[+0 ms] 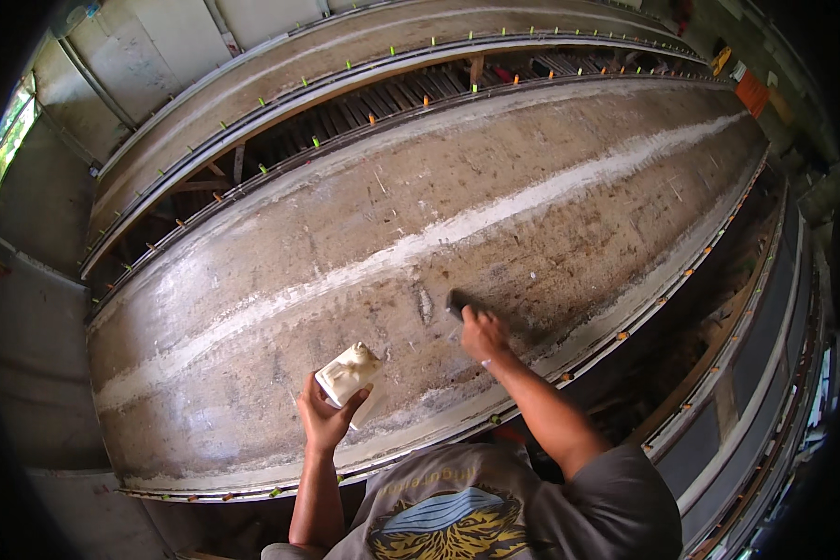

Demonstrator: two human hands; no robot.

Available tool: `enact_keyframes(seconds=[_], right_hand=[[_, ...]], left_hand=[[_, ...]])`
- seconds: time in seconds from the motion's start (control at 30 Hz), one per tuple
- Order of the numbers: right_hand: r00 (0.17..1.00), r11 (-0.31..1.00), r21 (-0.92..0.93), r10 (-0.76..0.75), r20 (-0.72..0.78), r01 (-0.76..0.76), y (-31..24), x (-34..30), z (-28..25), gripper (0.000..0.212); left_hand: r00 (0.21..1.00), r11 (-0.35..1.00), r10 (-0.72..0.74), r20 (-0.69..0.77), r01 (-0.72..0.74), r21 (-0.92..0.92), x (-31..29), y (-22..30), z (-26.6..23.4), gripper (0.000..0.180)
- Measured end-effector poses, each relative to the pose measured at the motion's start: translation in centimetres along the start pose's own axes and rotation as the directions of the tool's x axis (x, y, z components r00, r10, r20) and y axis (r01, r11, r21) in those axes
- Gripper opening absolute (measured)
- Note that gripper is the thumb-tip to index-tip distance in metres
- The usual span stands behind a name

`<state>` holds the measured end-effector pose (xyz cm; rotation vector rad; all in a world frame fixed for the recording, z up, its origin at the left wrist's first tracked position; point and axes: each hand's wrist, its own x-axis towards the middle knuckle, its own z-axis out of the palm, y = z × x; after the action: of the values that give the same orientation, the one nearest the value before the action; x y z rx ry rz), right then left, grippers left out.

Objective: The person applies a white adhesive from a plastic bottle onto the surface of a large wooden boat hull. They use a small rectangular tool to spread the substance evenly along the seams and surface of the wood.

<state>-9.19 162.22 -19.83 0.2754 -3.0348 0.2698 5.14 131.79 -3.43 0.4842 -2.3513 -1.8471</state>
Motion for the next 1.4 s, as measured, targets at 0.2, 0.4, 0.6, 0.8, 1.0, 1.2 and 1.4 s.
enact_keyframes(seconds=[0.2,0.4,0.6,0.8,1.0,1.2,1.4], right_hand=[[0.97,0.971,-0.039,0.232,-0.071,-0.235,8.4,5.7,-2.8,0.022],[0.998,0.997,0.036,-0.06,-0.014,0.061,-1.4,1.7,1.5,0.022],[0.998,0.996,-0.082,0.039,-0.055,-0.043,0.2,12.3,0.7,0.033],[0.886,0.883,0.081,-0.463,-0.015,0.462,-14.5,-0.2,3.9,0.038],[0.951,0.818,0.572,-0.123,0.284,-0.065,-10.1,0.0,-0.6,0.035],[0.952,0.878,0.403,0.304,-0.046,-0.26,11.9,6.2,-1.4,0.03],[0.952,0.901,0.33,0.306,-0.022,-0.282,14.0,8.8,-6.8,0.033]], left_hand=[[1.0,1.0,0.019,0.021,-0.018,-0.012,0.3,-0.5,-0.1,0.055],[1.0,1.0,-0.017,0.0,0.017,0.014,-0.3,-1.7,0.0,0.057],[1.0,1.0,0.004,-0.028,-0.004,0.015,-1.1,-1.1,0.5,0.057],[0.99,0.995,0.019,-0.14,-0.032,-0.091,-2.2,-2.6,0.0,0.06],[0.985,0.994,0.05,-0.162,-0.065,-0.092,-2.8,-3.1,-0.4,0.063],[0.987,0.994,0.041,-0.158,-0.056,-0.092,-4.4,-5.7,-0.7,0.064],[0.989,0.997,0.017,-0.144,-0.028,-0.075,-6.2,-7.2,-1.3,0.066]])
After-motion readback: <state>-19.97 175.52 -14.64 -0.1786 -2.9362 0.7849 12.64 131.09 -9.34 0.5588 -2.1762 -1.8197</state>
